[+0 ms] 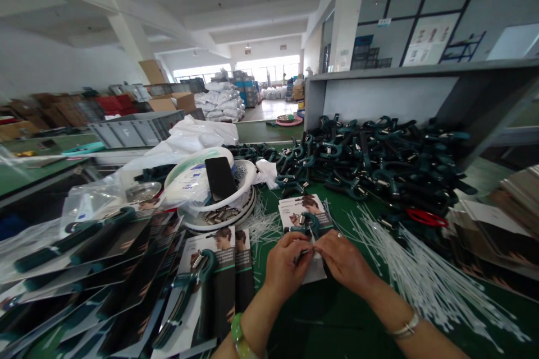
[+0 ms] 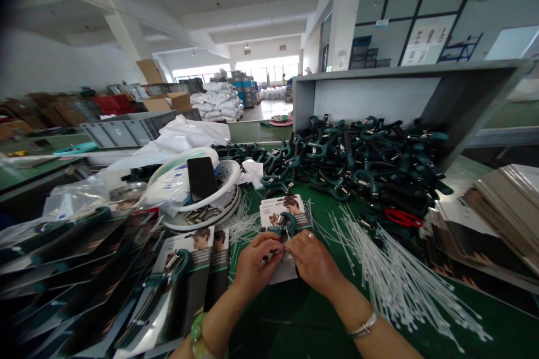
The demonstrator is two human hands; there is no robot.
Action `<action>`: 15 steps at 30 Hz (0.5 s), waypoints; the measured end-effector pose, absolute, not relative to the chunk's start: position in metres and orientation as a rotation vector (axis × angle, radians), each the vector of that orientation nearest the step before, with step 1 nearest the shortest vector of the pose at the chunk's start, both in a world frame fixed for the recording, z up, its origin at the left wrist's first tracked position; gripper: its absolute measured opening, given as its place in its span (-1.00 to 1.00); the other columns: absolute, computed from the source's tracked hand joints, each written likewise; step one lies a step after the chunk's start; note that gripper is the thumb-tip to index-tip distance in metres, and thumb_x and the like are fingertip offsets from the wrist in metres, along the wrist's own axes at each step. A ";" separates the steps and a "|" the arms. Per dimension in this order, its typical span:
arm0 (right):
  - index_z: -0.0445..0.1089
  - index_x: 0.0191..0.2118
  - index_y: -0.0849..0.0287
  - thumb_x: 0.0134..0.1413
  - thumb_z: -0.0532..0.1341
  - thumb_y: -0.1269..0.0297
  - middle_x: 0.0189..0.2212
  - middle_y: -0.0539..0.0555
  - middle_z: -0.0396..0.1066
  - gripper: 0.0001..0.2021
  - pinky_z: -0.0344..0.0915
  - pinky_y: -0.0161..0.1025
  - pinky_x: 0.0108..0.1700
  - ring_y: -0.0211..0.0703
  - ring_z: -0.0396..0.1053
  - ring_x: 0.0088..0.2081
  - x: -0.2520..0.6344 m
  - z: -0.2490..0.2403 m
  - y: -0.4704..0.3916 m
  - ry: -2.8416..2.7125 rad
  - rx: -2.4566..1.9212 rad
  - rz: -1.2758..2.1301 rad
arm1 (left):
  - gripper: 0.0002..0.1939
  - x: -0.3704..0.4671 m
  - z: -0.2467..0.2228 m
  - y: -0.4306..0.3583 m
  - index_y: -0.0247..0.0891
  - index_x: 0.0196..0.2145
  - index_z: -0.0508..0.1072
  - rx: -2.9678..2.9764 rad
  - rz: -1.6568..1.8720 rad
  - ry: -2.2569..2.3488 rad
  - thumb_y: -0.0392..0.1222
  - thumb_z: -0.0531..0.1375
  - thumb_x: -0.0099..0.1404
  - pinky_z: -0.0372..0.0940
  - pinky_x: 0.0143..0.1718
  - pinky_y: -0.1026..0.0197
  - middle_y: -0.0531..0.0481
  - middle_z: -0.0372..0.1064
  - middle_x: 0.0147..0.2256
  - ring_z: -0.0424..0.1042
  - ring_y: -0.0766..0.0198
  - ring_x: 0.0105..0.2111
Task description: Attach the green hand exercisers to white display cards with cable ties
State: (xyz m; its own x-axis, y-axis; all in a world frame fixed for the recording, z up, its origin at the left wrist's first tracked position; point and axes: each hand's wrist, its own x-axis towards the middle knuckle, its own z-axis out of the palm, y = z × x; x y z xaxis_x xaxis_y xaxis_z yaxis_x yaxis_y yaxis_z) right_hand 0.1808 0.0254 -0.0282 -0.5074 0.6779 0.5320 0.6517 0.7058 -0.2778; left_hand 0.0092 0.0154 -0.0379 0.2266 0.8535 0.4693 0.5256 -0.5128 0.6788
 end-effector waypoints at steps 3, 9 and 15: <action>0.38 -0.34 0.21 0.15 -0.01 0.47 -0.41 0.12 0.40 -0.77 0.27 -0.18 -0.19 -0.14 0.29 -0.30 0.177 -0.036 0.025 -2.216 -0.964 0.027 | -0.88 0.010 -0.036 0.014 -0.17 -0.30 0.46 2.162 1.154 1.328 -0.22 0.12 0.23 0.30 -0.21 0.28 -0.03 0.39 -0.17 0.39 0.30 -0.21; 0.34 -0.37 0.16 0.20 0.00 0.29 -0.45 0.08 0.36 -0.78 0.30 -0.23 -0.38 -0.19 0.33 -0.42 0.206 -0.020 0.035 -1.632 -1.216 0.017 | -0.89 0.002 -0.028 0.014 -0.13 -0.37 0.45 2.320 0.932 1.482 -0.28 0.13 0.19 0.25 -0.16 0.20 0.06 0.42 -0.20 0.35 0.23 -0.20; 0.41 -0.16 0.11 0.08 0.17 0.16 -0.19 0.12 0.41 -0.76 0.30 -0.16 -0.20 -0.07 0.33 -0.15 0.208 -0.003 0.037 -2.094 -1.153 0.137 | -0.89 0.000 -0.033 0.016 -0.17 -0.33 0.42 2.193 0.995 1.426 -0.27 0.11 0.21 0.26 -0.17 0.22 0.01 0.39 -0.20 0.36 0.25 -0.20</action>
